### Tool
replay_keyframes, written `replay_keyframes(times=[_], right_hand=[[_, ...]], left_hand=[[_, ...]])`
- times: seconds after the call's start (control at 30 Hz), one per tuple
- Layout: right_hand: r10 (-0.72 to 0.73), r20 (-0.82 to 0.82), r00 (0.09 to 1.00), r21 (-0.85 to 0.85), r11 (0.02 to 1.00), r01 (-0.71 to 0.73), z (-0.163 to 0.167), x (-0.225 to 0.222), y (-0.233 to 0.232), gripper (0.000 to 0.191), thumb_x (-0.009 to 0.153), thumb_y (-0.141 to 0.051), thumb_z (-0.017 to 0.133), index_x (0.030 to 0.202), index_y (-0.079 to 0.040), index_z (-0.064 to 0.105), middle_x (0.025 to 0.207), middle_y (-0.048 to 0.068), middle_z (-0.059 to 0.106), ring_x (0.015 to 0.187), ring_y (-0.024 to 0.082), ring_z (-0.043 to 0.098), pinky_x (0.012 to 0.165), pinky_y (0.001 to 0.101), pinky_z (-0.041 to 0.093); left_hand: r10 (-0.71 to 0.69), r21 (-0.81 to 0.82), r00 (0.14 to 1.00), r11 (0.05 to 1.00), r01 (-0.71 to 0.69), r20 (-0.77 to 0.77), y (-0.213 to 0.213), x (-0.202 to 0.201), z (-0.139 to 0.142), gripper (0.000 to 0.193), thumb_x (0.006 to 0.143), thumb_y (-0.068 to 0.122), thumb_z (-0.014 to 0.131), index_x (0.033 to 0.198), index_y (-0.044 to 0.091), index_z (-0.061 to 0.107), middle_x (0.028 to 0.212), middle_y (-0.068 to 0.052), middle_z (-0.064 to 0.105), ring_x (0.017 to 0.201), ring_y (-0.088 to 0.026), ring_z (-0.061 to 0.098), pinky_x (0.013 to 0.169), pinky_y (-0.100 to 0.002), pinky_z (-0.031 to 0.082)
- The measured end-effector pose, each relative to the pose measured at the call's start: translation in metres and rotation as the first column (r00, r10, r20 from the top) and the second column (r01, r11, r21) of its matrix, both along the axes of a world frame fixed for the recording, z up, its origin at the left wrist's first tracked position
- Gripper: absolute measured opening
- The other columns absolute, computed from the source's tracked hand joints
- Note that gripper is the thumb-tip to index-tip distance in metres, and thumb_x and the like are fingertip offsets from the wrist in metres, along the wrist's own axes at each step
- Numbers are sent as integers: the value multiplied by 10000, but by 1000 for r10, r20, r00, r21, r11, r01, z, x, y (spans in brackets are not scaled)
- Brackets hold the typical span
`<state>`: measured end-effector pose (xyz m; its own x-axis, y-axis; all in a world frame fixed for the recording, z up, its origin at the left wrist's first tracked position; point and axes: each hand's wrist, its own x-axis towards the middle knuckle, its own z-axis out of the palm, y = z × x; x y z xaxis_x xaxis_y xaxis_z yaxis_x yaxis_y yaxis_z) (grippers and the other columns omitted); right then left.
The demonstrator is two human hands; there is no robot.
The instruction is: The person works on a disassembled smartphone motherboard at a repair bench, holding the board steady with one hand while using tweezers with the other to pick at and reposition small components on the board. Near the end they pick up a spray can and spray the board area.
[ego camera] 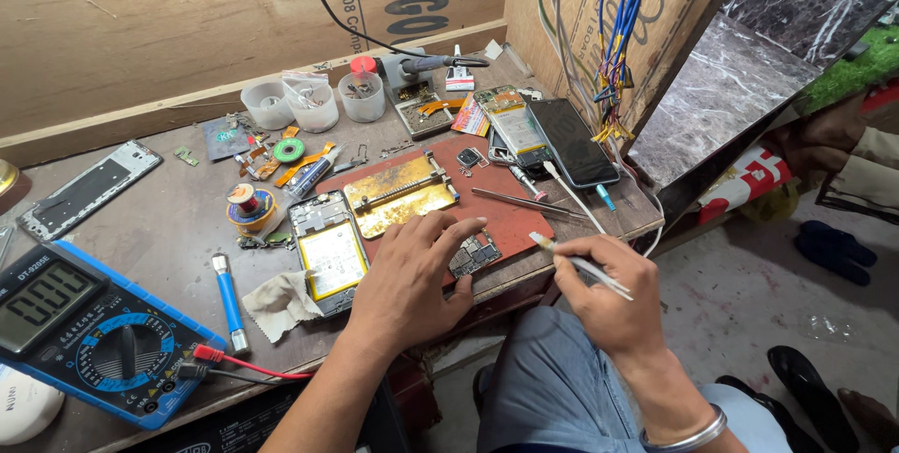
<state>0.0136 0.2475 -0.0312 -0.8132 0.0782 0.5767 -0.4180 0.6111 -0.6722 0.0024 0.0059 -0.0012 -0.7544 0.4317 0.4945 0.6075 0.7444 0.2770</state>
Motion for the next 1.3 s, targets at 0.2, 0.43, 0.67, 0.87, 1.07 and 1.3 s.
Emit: replay_keyframes(times=[0.2, 0.43, 0.67, 0.87, 1.07, 1.3], right_hand=[[-2, 3, 1000, -10, 1000, 2, -1, 1, 4, 112, 804, -105, 739, 889, -34, 755, 814, 85, 740, 711, 173, 725, 650, 289, 544], [-45, 151, 987, -29, 998, 50, -1, -3, 12, 71, 760, -80, 716, 772, -14, 692, 700, 102, 703, 601, 181, 661, 574, 313, 506], [10, 5, 1000, -144, 990, -9, -9, -3, 15, 161, 896, -138, 737, 962, -19, 650, 782, 54, 712, 692, 103, 665, 633, 265, 525], [160, 120, 980, -343, 933, -110, -17, -7, 8, 189, 925, -141, 770, 1009, 0, 677, 885, 95, 735, 803, 105, 656, 720, 258, 523], [665, 155, 730, -806, 512, -295, -8, -18, 10, 438, 953, -110, 586, 1365, 38, 589, 1265, 152, 703, 1082, 177, 679, 910, 299, 562], [664, 277, 694, -752, 600, -273, 7, -27, 3, 430, 947, -43, 570, 1366, 31, 633, 1292, 109, 722, 1021, 168, 663, 819, 294, 531]], left_hand=[[-5, -9, 1000, 1000, 5, 4, 0, 0, 0, 705, 712, 195, 756, 1378, 178, 524, 1172, -99, 584, 1077, -304, 583, 930, -456, 444], [-4, -9, 1000, 1000, 4, -2, 0, 0, 0, 693, 722, 196, 752, 1378, 182, 526, 1158, -99, 581, 1079, -301, 583, 934, -458, 443], [-8, -1, 1000, 1000, 8, -18, 0, 1, 1, 691, 719, 195, 750, 1373, 178, 530, 1168, -98, 587, 1083, -297, 589, 931, -455, 439], [-14, 18, 1000, 1000, 15, -13, -4, 4, 5, 683, 717, 180, 741, 1368, 170, 532, 1152, -103, 589, 1085, -302, 599, 940, -455, 438], [-14, 14, 1000, 1000, 14, -9, -7, 6, 9, 677, 715, 189, 744, 1360, 172, 537, 1154, -107, 595, 1056, -303, 607, 910, -450, 436], [-8, -5, 1000, 1000, 8, 12, -11, 9, 12, 656, 717, 208, 747, 1342, 160, 551, 1117, -108, 604, 1035, -309, 602, 915, -446, 432]])
